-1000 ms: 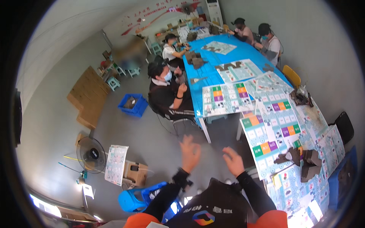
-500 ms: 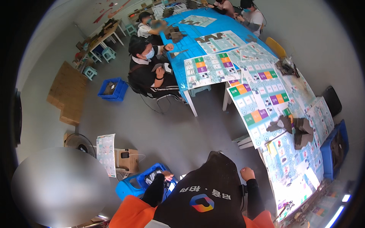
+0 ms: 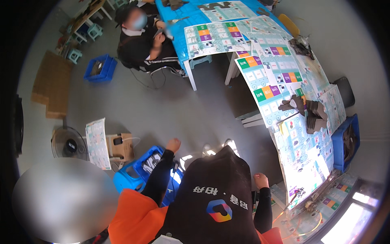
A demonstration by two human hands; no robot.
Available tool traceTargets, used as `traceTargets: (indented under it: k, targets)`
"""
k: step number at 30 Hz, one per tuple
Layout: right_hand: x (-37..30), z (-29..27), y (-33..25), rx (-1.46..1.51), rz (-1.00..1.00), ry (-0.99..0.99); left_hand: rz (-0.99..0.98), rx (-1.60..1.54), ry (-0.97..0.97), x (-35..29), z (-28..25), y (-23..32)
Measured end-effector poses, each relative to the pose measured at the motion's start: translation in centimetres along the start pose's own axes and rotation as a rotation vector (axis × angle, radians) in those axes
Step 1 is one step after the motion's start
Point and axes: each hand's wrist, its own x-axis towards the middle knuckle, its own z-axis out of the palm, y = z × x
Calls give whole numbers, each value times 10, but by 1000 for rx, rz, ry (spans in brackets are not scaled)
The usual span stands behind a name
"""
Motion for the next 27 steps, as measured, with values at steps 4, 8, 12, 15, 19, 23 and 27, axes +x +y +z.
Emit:
traceTargets:
  k: [4, 8, 12, 15, 19, 23, 27]
  targets:
    - [24, -16, 3, -30, -63, -52, 19, -307, 603, 18, -107, 74]
    - [77, -28, 12, -164, -244, -199, 85, -556, 230, 22, -138, 110]
    - [140, -41, 8, -188, -417, -332, 64, -192, 715, -18, -206, 167]
    - [183, -56, -32, -313, -595, -410, 45, -145, 1070, -68, -283, 196]
    - [210, -72, -123, -558, -756, -479, -129, 6, 1196, -106, -308, 194]
    - [208, -73, -212, -624, -947, -386, -110, 198, 1257, -130, -320, 204]
    - [203, -63, -257, -414, -917, -490, -112, 427, 1488, -158, -352, 179]
